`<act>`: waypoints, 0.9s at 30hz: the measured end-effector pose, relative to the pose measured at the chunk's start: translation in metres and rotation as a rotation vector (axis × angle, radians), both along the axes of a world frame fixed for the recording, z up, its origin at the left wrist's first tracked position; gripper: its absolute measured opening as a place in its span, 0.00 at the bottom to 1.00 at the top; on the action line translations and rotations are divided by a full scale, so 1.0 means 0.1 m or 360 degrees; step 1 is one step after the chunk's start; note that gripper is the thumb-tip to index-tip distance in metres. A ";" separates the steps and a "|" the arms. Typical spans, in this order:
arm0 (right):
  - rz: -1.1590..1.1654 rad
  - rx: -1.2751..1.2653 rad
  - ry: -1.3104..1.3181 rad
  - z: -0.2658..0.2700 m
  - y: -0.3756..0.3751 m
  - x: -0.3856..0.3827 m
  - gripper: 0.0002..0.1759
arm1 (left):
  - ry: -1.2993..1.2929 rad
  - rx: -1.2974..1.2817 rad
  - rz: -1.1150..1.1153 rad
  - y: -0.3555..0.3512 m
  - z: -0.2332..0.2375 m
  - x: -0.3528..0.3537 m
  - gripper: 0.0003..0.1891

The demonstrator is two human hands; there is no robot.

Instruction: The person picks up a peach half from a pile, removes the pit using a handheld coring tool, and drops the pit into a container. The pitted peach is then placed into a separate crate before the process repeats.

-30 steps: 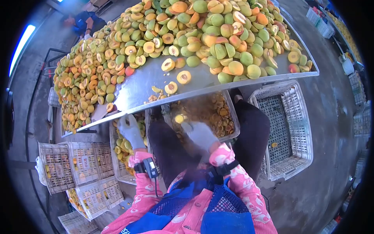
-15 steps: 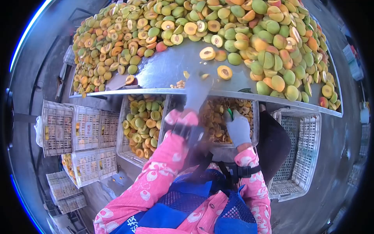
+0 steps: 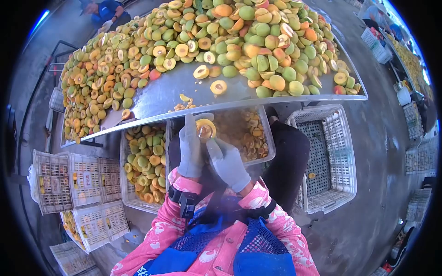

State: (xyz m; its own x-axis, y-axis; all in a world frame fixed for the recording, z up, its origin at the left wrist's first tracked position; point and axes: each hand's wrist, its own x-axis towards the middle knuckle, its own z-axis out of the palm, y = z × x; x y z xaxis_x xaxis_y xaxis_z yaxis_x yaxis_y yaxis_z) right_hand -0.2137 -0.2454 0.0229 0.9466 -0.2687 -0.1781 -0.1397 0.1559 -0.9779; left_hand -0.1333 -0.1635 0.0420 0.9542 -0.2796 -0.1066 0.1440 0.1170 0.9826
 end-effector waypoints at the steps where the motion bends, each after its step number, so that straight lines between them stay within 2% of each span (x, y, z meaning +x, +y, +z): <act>1: -0.0017 0.0008 -0.0010 0.00 0.01 -0.02 0.17 | -0.0012 -0.0003 -0.0003 0.00 0.00 -0.02 0.29; 6: -0.0002 0.0005 -0.0093 0.00 0.02 -0.09 0.19 | -0.0554 0.0021 0.0051 -0.06 0.05 -0.05 0.27; 8: 0.0097 0.0295 0.0030 0.09 0.02 -0.13 0.22 | -0.0410 0.0003 -0.0036 -0.06 0.13 -0.08 0.26; 9: 0.0089 0.0295 0.0028 0.13 0.00 -0.15 0.22 | -0.0264 -0.0015 -0.0108 -0.06 0.16 -0.09 0.26; 11: 0.0241 0.0680 0.0271 0.23 -0.05 -0.18 0.26 | -0.0217 -0.0023 -0.0152 -0.05 0.08 -0.06 0.26; 12: 0.0236 0.0688 0.0268 0.29 -0.07 -0.20 0.26 | -0.0166 -0.0025 -0.0192 -0.05 0.06 -0.06 0.25; 14: 0.0476 0.1073 0.0551 0.37 -0.16 -0.22 0.28 | -0.0190 0.0013 -0.0242 -0.04 0.05 -0.05 0.23; 15: 0.0468 0.1082 0.0554 0.36 -0.19 -0.22 0.28 | -0.0214 0.0045 -0.0290 -0.04 0.05 -0.05 0.21; 17: 0.0734 0.1488 0.0587 0.32 -0.26 -0.21 0.31 | -0.0283 0.0104 -0.0340 -0.06 0.07 -0.04 0.21; 18: 0.0727 0.1494 0.0590 0.26 -0.28 -0.22 0.31 | -0.0358 0.0158 -0.0381 -0.08 0.07 -0.03 0.22; 20: 0.1012 0.1943 0.0376 0.08 -0.31 -0.18 0.31 | -0.0369 0.0130 -0.0486 -0.11 0.06 0.06 0.22; 22: 0.1031 0.2079 0.0327 -0.04 -0.29 -0.13 0.30 | -0.0375 0.0111 -0.0597 -0.12 -0.04 0.10 0.23; 24: 0.1043 0.2206 0.0271 -0.13 -0.28 -0.07 0.30 | 0.0523 -0.0439 -0.0597 -0.17 -0.25 0.12 0.19; 25: 0.1065 0.2348 0.0229 -0.19 -0.26 -0.06 0.30 | 0.0529 -0.0435 -0.0602 -0.16 -0.34 0.14 0.19; 27: 0.1084 0.2496 0.0198 -0.27 -0.26 -0.05 0.30 | 0.0671 -0.0483 -0.0211 -0.12 -0.49 0.13 0.15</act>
